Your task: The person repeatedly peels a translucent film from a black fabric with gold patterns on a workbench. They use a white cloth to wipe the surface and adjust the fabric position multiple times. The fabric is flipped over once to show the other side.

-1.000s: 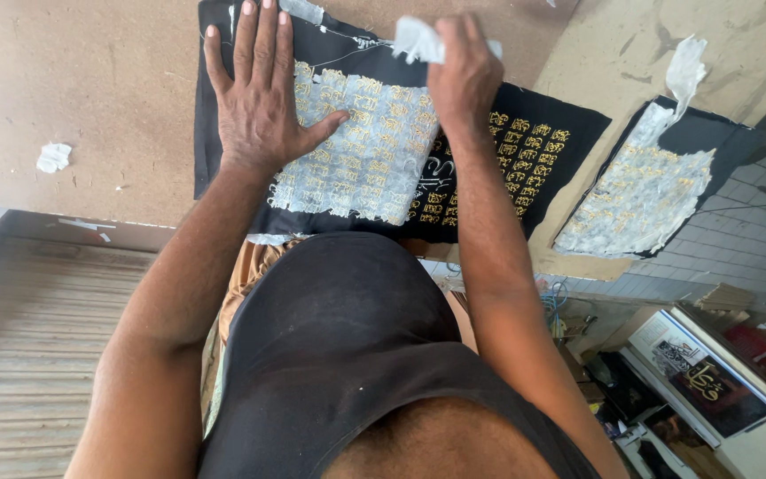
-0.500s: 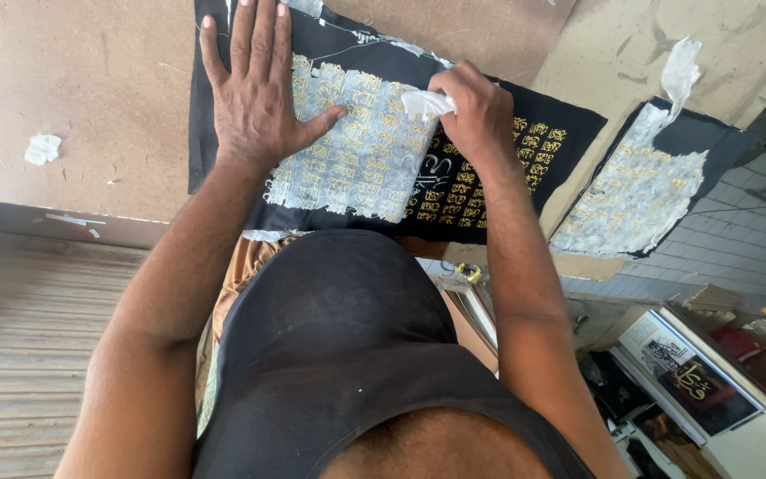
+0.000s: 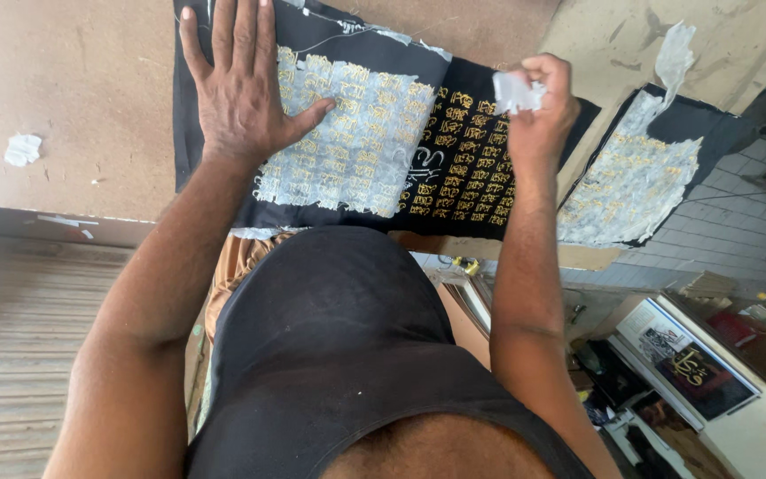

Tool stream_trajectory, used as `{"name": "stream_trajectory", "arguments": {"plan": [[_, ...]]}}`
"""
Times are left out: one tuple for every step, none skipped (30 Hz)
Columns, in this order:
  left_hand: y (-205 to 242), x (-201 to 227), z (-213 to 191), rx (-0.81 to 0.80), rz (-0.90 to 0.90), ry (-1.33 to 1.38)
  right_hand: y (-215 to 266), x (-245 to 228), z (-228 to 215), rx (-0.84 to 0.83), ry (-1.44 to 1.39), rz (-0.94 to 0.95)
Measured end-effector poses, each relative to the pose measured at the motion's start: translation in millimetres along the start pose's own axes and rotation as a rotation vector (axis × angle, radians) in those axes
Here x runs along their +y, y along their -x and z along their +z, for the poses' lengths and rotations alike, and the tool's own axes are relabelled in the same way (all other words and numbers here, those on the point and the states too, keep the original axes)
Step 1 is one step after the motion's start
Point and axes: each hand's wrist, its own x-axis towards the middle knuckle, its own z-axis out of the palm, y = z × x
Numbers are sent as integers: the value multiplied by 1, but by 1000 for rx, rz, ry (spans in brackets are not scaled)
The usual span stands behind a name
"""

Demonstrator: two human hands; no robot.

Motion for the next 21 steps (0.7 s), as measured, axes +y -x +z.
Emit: {"name": "stream_trajectory", "arguments": {"plan": [[-1, 0, -2, 8, -3, -10, -1, -11, 13, -4, 39, -109], [-2, -1, -5, 14, 0, -15, -3, -21, 26, -8, 78, -218], [0, 0, -4, 11, 3, -15, 1, -30, 34, -18, 122, -319], [2, 1, -4, 7, 6, -14, 2, -37, 43, -46, 169, -368], [2, 2, -4, 10, 8, -14, 0, -42, 50, -72, 220, -422], [1, 3, -3, 12, 10, -13, 0, -46, 53, -98, 270, -476], [1, 2, -4, 16, 3, -14, -3, -48, 58, -92, 281, -490], [0, 1, -5, 13, 1, -9, -6, -49, 62, -86, 291, -503], [1, 1, -5, 9, -3, -3, -7, -47, 66, -84, 300, -515], [1, 1, -5, 4, -6, 2, -9, -43, 71, -86, 319, -508], [0, 1, -5, 6, -4, -1, -12, -37, 75, -87, 340, -501], [-1, 1, -5, 8, -1, -4, -15, -31, 80, -87, 361, -493], [0, 1, -5, 11, 0, -9, -19, -23, 85, -102, 373, -484], [1, 1, -5, 4, -7, -3, -23, -16, 88, -116, 385, -474], [1, 1, -5, -3, -10, 3, -28, -8, 90, -126, 399, -463], [1, 1, -6, -9, -12, 9, -33, -2, 89, -93, 417, -418], [1, 2, -5, -13, -17, 24, -37, 3, 86, -59, 438, -372], [0, 3, -5, -16, -23, 40, -40, 7, 80, -25, 458, -326], [0, 2, -5, -16, -38, 52, -44, 7, 77, 60, 382, -278], [-2, 1, -6, -13, -31, 47, -47, 6, 73, 144, 304, -231], [-1, 0, -5, -15, -26, 42, -45, 3, 69, 223, 226, -179]]}}
